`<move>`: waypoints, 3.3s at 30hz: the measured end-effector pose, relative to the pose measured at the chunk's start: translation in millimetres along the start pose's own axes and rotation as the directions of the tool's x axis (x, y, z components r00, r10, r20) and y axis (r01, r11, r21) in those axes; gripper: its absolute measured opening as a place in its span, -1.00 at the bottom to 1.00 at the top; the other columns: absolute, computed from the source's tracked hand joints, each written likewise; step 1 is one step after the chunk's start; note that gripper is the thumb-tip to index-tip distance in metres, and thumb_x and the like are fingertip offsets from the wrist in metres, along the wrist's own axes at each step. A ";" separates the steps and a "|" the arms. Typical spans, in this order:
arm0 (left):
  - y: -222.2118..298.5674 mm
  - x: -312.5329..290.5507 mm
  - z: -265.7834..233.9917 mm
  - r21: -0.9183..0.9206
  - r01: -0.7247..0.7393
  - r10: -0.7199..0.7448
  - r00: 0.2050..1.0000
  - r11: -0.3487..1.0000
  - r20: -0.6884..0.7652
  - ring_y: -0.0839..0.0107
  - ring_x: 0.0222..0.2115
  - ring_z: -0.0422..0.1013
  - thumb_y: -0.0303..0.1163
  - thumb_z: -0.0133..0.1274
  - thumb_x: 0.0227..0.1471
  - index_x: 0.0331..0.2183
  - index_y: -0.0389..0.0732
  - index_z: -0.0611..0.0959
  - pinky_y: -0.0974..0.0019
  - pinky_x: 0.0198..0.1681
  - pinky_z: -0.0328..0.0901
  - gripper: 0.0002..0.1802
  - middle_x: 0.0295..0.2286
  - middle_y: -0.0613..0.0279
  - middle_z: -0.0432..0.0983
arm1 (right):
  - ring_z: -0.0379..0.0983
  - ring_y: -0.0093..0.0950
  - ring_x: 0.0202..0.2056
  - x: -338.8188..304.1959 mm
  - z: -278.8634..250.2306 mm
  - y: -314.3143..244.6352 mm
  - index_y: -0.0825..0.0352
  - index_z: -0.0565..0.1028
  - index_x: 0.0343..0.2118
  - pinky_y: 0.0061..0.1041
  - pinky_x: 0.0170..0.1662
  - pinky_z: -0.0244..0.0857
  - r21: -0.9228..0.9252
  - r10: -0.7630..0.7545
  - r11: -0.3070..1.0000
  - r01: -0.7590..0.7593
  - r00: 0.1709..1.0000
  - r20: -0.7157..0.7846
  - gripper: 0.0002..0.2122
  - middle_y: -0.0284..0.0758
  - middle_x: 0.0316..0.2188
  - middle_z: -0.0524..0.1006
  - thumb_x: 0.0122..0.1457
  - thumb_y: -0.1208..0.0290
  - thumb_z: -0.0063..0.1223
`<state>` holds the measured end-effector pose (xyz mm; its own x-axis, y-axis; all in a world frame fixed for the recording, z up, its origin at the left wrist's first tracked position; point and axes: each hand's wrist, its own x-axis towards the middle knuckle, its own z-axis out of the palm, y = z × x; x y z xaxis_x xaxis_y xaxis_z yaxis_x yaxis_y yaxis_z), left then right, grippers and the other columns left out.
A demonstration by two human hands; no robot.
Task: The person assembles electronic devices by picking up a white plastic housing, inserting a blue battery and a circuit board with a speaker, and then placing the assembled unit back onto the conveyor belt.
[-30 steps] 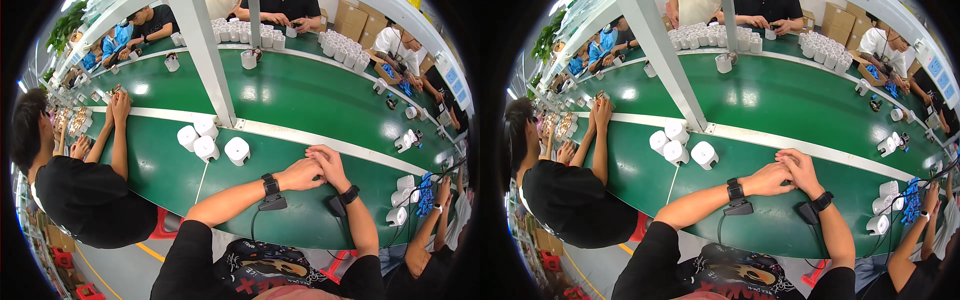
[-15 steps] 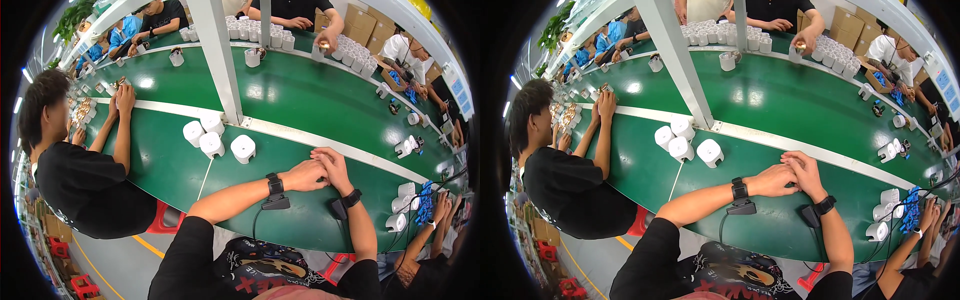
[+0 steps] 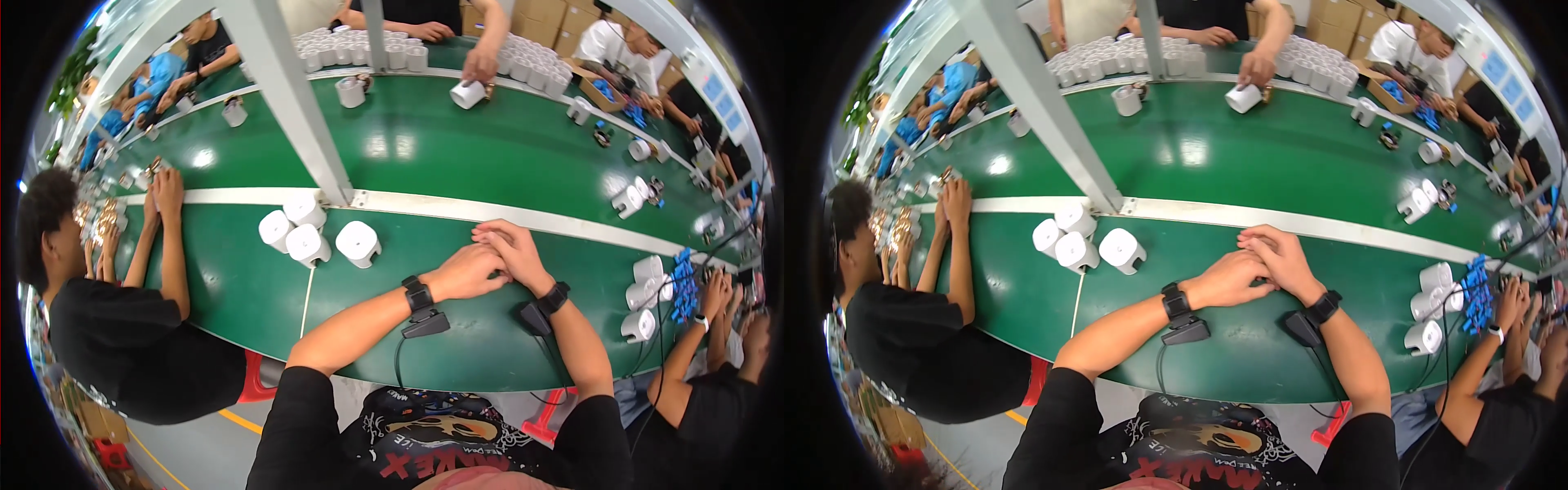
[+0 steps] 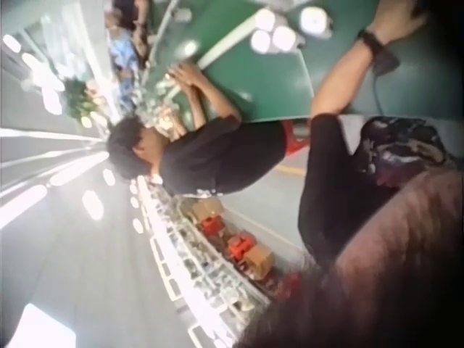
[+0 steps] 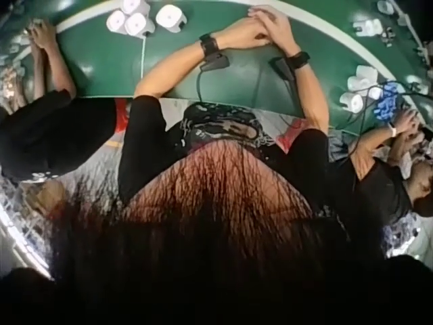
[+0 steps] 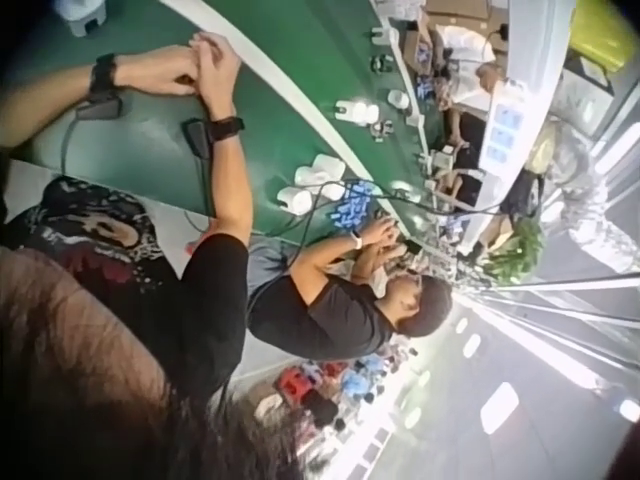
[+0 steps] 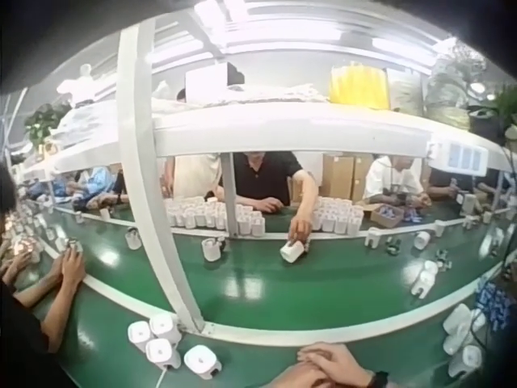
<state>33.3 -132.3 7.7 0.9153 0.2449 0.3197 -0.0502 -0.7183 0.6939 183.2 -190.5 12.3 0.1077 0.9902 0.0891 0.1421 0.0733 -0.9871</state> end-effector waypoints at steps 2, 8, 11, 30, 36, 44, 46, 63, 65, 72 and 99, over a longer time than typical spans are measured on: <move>-0.9 0.0 -0.5 -0.022 -0.001 0.001 1.000 1.000 0.017 0.12 -0.29 0.49 -0.37 0.14 -0.02 -0.39 -0.20 0.70 0.10 -0.19 0.36 -0.86 -0.39 0.07 0.59 | 0.53 -0.45 -0.11 0.7 0.6 2.2 0.49 0.49 -0.12 -0.47 -0.01 0.39 0.007 -0.013 1.000 0.013 1.000 0.017 -0.79 -0.18 -0.18 0.58 0.27 0.49 -0.06; -7.6 6.5 -4.4 -0.081 0.056 -0.055 0.998 0.995 0.012 0.13 -0.30 0.50 -0.39 0.14 -0.01 -0.38 -0.22 0.70 0.12 -0.18 0.37 -0.86 -0.37 0.07 0.60 | 0.51 -0.45 -0.10 2.3 -4.4 2.6 0.50 0.48 -0.10 -0.47 0.01 0.37 -0.038 -0.010 0.999 0.013 0.998 0.069 -0.77 -0.18 -0.15 0.57 0.29 0.48 -0.11; -4.9 7.5 -7.1 -0.099 0.082 -0.082 0.997 0.992 0.006 0.13 -0.30 0.50 -0.40 0.13 -0.01 -0.37 -0.24 0.70 0.13 -0.17 0.37 -0.86 -0.37 0.06 0.60 | 0.51 -0.47 -0.11 6.0 -6.3 -2.6 0.47 0.49 -0.11 -0.49 -0.06 0.42 0.002 0.015 1.000 -0.015 0.999 0.035 -0.78 -0.18 -0.16 0.57 0.30 0.45 -0.07; -0.4 8.0 -5.9 -0.105 0.070 -0.071 0.997 0.992 -0.005 0.12 -0.37 0.48 -0.41 0.15 -0.03 -0.42 -0.30 0.67 0.14 -0.27 0.34 -0.85 -0.43 0.02 0.58 | 0.52 -0.46 -0.10 5.5 -4.4 8.4 0.49 0.49 -0.12 -0.47 0.00 0.39 0.013 -0.020 1.000 0.020 0.999 0.038 -0.77 -0.21 -0.18 0.58 0.28 0.45 -0.05; 0.0 9.1 -4.0 -0.102 0.127 -0.127 0.992 0.987 0.007 0.14 -0.44 0.45 -0.39 0.17 -0.02 -0.45 -0.33 0.64 0.16 -0.37 0.30 -0.83 -0.50 0.04 0.55 | 0.50 -0.45 -0.06 4.3 -8.4 6.5 0.50 0.48 -0.10 -0.46 0.04 0.37 -0.001 -0.004 1.000 0.004 0.998 0.061 -0.77 -0.20 -0.16 0.56 0.28 0.48 -0.06; 3.3 6.2 -3.8 -0.073 0.133 -0.134 0.991 0.988 -0.005 0.12 -0.46 0.45 -0.39 0.16 -0.03 -0.45 -0.32 0.64 0.12 -0.37 0.30 -0.83 -0.51 0.03 0.55 | 0.50 -0.45 -0.06 4.2 -9.0 9.9 0.49 0.47 -0.09 -0.45 0.03 0.38 -0.001 -0.039 0.999 0.039 0.996 0.075 -0.77 -0.18 -0.15 0.56 0.27 0.47 -0.04; 3.8 7.0 -5.3 -0.070 0.153 -0.153 0.988 0.986 0.008 0.10 -0.44 0.47 -0.39 0.14 -0.03 -0.43 -0.31 0.65 0.10 -0.35 0.31 -0.83 -0.49 0.02 0.57 | 0.51 -0.44 -0.06 3.6 -8.1 10.1 0.49 0.47 -0.09 -0.45 0.03 0.39 0.015 -0.015 1.000 0.014 0.997 0.069 -0.77 -0.17 -0.15 0.56 0.28 0.47 -0.04; -2.1 9.2 -5.2 -0.085 0.070 -0.068 0.997 0.994 0.030 0.35 -0.42 0.43 -0.50 0.10 0.00 -0.38 -0.23 0.68 0.28 -0.34 0.34 -0.91 -0.43 0.23 0.51 | 0.42 -0.41 -0.12 8.5 -121.6 20.0 0.31 0.51 -0.16 -0.46 -0.14 0.33 -0.731 -0.636 0.676 -0.089 0.430 -0.641 -0.79 -0.23 -0.13 0.43 0.11 0.50 0.11; -1.3 9.7 -4.4 -0.101 0.051 -0.049 0.999 0.994 0.021 0.36 -0.43 0.42 -0.50 0.10 0.00 -0.38 -0.22 0.68 0.30 -0.35 0.34 -0.91 -0.45 0.24 0.50 | 0.34 -0.39 -0.02 5.1 -155.2 28.2 0.28 0.50 -0.14 -0.45 -0.08 0.31 -0.744 -0.703 0.549 -0.381 0.270 -0.658 -0.75 -0.21 -0.02 0.35 0.09 0.48 0.16; -3.2 10.6 -4.2 -0.157 0.091 -0.085 0.995 0.983 0.043 0.39 -0.39 0.43 -0.52 0.12 -0.02 -0.32 -0.21 0.67 0.32 -0.34 0.32 -0.86 -0.37 0.23 0.49 | 0.42 -0.33 -0.18 0.5 -188.6 48.7 0.35 0.42 -0.19 -0.41 -0.19 0.36 -0.707 -0.545 0.668 -0.232 0.495 -0.677 -0.74 -0.13 -0.20 0.44 0.07 0.46 0.21; -4.4 12.3 -23.6 -0.138 0.196 -0.232 0.918 0.971 -0.322 0.08 -0.09 0.39 -0.32 0.36 -0.23 -0.03 -0.19 0.36 0.13 -0.06 0.34 -0.28 -0.08 0.05 0.33 | 0.52 -0.42 -0.31 -13.7 -279.4 86.4 0.44 0.55 -0.24 -0.43 -0.20 0.36 -0.505 -0.452 0.784 -0.361 0.225 -0.863 -0.79 -0.20 -0.32 0.60 0.19 0.37 0.06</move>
<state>35.4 -110.7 23.8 0.7231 0.6009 0.3406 0.0758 -0.5592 0.8255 469.0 -230.9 -37.0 0.8093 0.0866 0.5810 0.5692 -0.3598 -0.7393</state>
